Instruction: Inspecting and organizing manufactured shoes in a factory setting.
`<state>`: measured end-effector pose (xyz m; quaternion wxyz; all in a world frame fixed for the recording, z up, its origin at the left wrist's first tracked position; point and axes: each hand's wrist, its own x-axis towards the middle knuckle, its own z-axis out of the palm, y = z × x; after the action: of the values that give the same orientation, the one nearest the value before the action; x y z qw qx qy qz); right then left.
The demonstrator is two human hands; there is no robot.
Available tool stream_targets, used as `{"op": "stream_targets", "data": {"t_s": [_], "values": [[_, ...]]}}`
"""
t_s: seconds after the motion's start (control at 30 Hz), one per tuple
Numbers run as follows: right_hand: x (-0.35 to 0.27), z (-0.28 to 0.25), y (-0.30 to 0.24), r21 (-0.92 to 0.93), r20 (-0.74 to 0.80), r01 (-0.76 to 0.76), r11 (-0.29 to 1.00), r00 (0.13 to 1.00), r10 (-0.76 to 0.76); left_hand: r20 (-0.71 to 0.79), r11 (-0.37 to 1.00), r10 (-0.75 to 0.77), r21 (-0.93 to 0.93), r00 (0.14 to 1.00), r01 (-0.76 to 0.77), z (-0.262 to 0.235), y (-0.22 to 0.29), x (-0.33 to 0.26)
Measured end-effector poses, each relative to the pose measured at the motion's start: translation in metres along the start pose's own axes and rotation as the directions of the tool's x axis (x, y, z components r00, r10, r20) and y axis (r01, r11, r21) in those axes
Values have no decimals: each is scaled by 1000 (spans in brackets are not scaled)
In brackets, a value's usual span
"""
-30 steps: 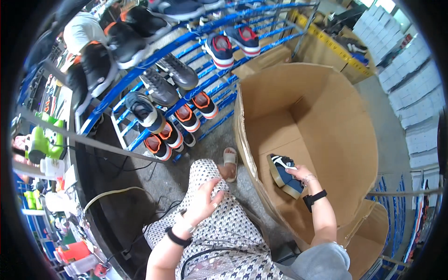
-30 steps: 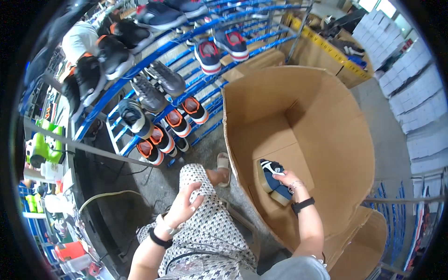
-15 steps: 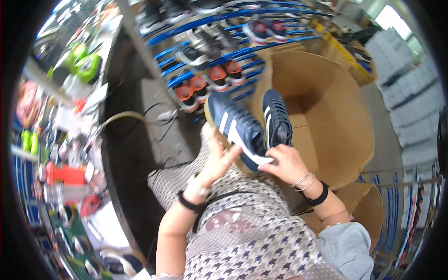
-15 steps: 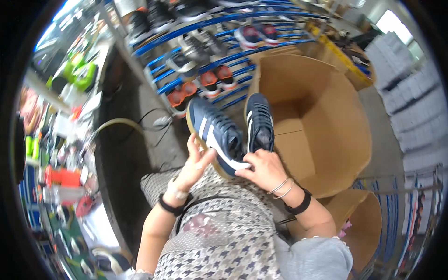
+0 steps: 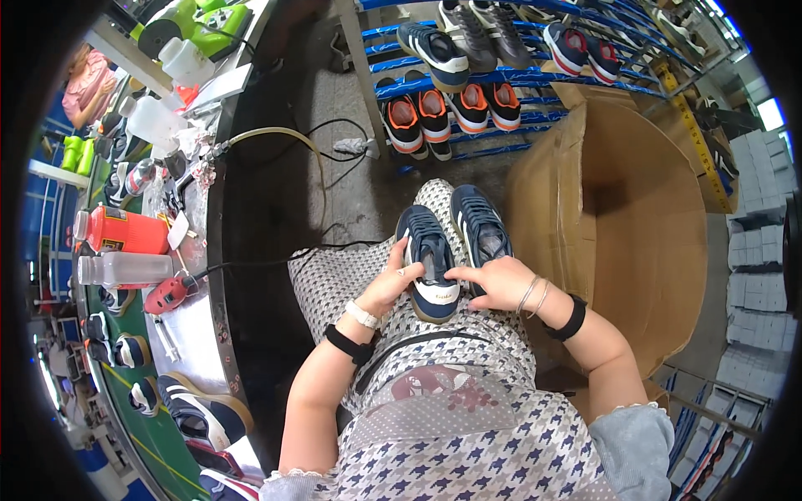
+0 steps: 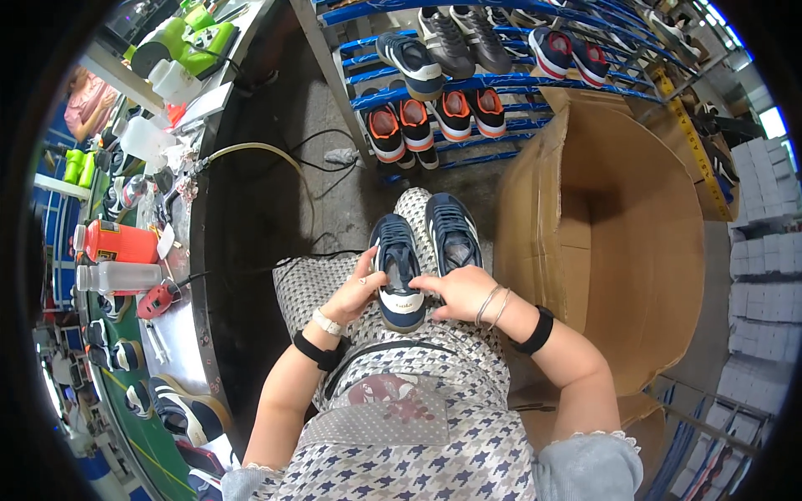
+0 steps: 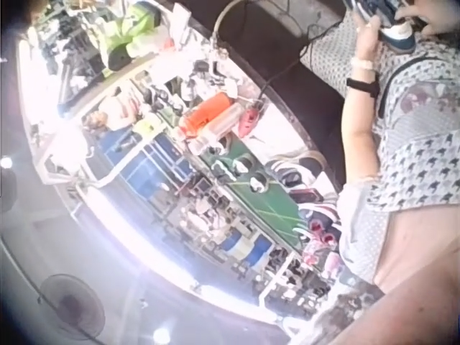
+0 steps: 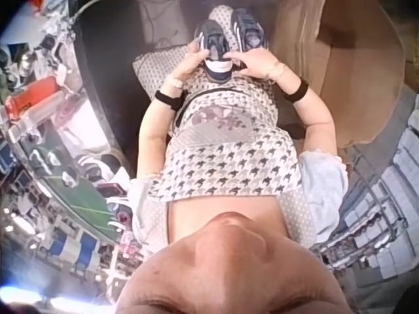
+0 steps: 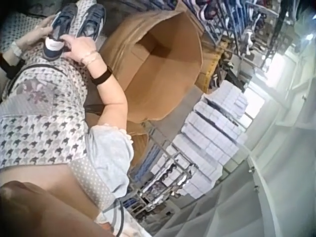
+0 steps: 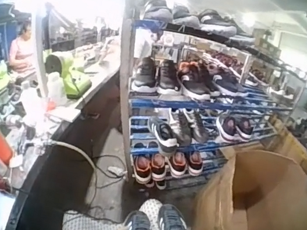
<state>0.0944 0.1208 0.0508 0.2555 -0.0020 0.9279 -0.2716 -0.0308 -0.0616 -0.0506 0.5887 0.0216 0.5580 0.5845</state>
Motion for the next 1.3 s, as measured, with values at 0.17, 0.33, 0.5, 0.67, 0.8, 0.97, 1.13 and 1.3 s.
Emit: {"op": "stream_targets", "data": {"t_s": [0.17, 0.33, 0.5, 0.67, 0.8, 0.97, 1.13, 1.3], "values": [[9, 11, -2, -78, -27, 21, 997, 999, -24, 33, 493, 559, 790, 828, -364, -2, 21, -8], [6, 15, 0, -78, -97, 15, 997, 995, -22, 418, 99, 606, 805, 677, -585, 9, 59, -8], [-1, 16, -3, -65, -156, -45, 997, 987, 34, 571, -153, 503, 798, 648, -583, 13, 75, -6], [2, 18, -4, -82, -175, 20, 996, 984, -34, 660, -241, 423, 743, 621, -625, 10, 78, -13], [5, 19, -6, -101, -150, 12, 995, 988, -27, 652, -373, 225, 744, 724, -554, 16, 66, -26], [3, 17, -6, -87, -177, 17, 996, 984, -32, 631, -282, 355, 776, 690, -564, 23, 64, -42], [-2, 16, -2, -69, -193, -14, 998, 981, 0, 500, -124, 632, 820, 592, -559, 28, 83, -23], [-2, 19, -2, -84, -249, 4, 996, 968, -25, 585, -100, 477, 778, 656, -620, 36, 83, 10]]}}
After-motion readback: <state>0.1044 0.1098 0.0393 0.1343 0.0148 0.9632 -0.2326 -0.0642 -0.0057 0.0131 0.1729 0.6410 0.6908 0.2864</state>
